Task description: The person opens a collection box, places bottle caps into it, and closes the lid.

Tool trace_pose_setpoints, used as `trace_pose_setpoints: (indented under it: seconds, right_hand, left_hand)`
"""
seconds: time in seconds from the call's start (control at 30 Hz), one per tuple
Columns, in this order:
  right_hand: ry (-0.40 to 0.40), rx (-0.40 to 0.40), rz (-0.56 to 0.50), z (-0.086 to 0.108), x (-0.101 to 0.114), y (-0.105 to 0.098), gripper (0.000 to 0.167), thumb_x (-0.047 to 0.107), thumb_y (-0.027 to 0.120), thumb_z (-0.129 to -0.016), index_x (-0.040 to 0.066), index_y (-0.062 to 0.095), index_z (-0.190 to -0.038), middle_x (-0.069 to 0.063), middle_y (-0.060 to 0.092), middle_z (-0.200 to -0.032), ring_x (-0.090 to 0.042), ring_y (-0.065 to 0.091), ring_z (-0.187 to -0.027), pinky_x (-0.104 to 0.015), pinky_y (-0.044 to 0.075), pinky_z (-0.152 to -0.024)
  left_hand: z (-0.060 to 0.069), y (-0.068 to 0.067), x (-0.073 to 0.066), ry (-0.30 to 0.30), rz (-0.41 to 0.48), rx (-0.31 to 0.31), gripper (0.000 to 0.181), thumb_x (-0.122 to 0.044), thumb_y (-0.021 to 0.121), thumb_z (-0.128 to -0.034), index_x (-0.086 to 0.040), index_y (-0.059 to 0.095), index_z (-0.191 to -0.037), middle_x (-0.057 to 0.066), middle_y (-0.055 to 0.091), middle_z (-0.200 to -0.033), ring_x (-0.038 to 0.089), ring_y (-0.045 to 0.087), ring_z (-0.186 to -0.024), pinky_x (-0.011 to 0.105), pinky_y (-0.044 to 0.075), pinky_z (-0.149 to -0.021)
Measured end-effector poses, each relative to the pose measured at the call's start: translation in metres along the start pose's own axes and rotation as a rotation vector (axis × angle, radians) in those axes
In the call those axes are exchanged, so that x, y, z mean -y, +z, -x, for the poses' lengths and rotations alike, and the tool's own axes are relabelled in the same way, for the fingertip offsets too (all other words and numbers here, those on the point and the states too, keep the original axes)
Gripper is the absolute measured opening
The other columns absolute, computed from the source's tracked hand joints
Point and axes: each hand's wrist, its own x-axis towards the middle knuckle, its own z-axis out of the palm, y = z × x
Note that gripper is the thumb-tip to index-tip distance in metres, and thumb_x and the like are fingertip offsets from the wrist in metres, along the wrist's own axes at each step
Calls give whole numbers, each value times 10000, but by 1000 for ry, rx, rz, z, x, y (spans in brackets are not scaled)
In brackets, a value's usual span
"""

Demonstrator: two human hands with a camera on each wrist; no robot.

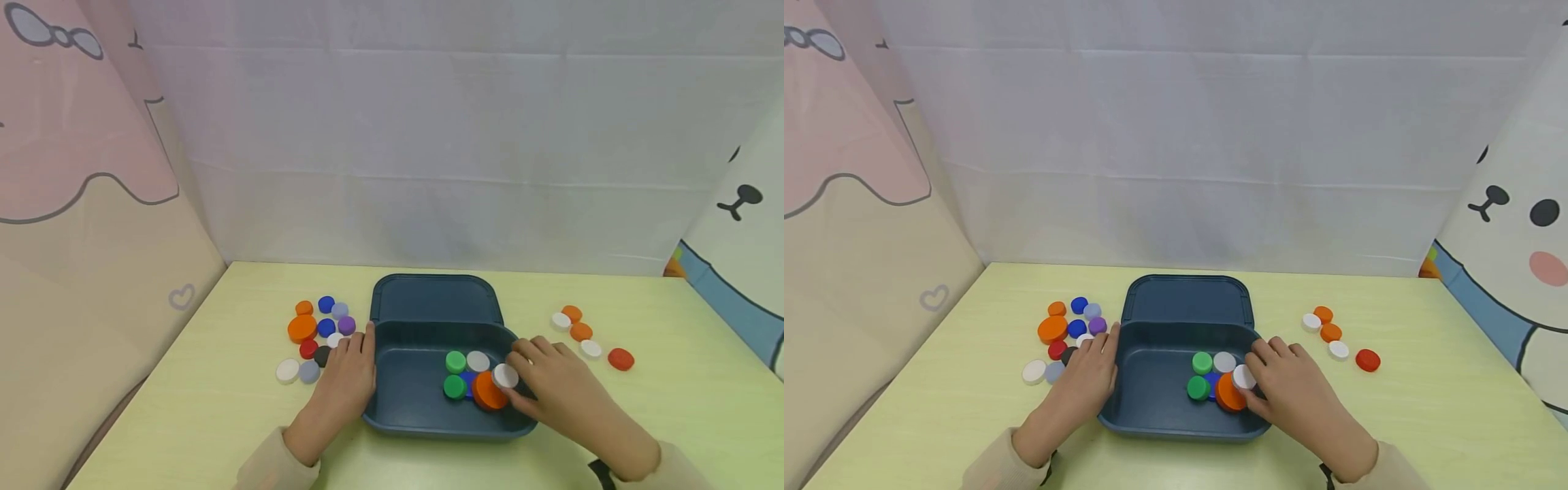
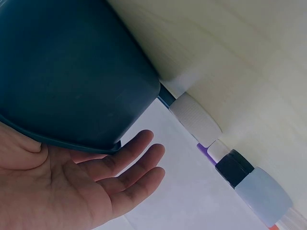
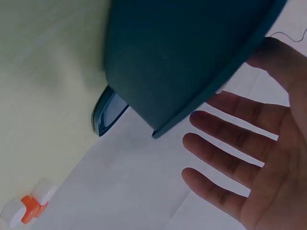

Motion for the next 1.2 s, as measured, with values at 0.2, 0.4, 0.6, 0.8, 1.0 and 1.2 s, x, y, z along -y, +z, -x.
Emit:
trace_pose_setpoints:
  seconds: [0.2, 0.4, 0.6, 0.8, 1.0, 1.2]
  right_hand:
    - [-86, 35, -38, -8, 16, 7, 402, 400, 744, -692, 112, 626, -946, -29, 586, -947, -177, 502, -847, -328, 463, -695]
    - [-222, 45, -135, -14, 22, 13, 355, 377, 735, -722, 132, 615, -949, 3, 577, -984, -151, 476, -872, -302, 435, -723]
    - [-292, 62, -159, -19, 21, 18, 310, 389, 707, -751, 148, 594, -909, 18, 555, -962, -135, 461, -854, -268, 404, -688]
    - [-312, 105, -171, -23, 21, 21, 287, 427, 693, -754, 176, 573, -825, 55, 504, -874, -107, 415, -803, -219, 330, -641]
    - [-319, 121, -171, -26, 22, 24, 301, 439, 712, -724, 184, 576, -810, 59, 502, -878, -108, 408, -811, -223, 307, -641]
    - [-316, 117, -164, -26, 23, 29, 313, 441, 735, -697, 185, 583, -795, 61, 492, -860, -113, 407, -811, -221, 302, -633]
  left_hand:
    - [-1, 1, 0, -8, 4, 12, 562, -200, 530, -908, -4, 322, -1391, 178, 494, -1247, 326, 471, -1104, 421, 435, -940]
    - [0, 1, 0, -2, 5, -1, 555, -193, 531, -906, 2, 330, -1385, 179, 500, -1236, 325, 474, -1092, 418, 438, -933]
    - [1, 1, 1, 6, -2, -12, 560, -191, 543, -899, 6, 336, -1380, 179, 506, -1226, 321, 482, -1076, 412, 445, -920]
    - [1, 0, 1, 9, -8, -13, 569, -198, 555, -895, 6, 336, -1380, 178, 509, -1223, 317, 486, -1070, 407, 450, -915]
    - [0, 0, 0, -3, -4, 6, 576, -201, 551, -898, 0, 326, -1388, 178, 505, -1233, 318, 483, -1081, 412, 446, -927]
    - [0, 0, 0, -5, 0, 11, 575, -202, 546, -900, 0, 324, -1390, 179, 503, -1238, 319, 482, -1087, 415, 442, -933]
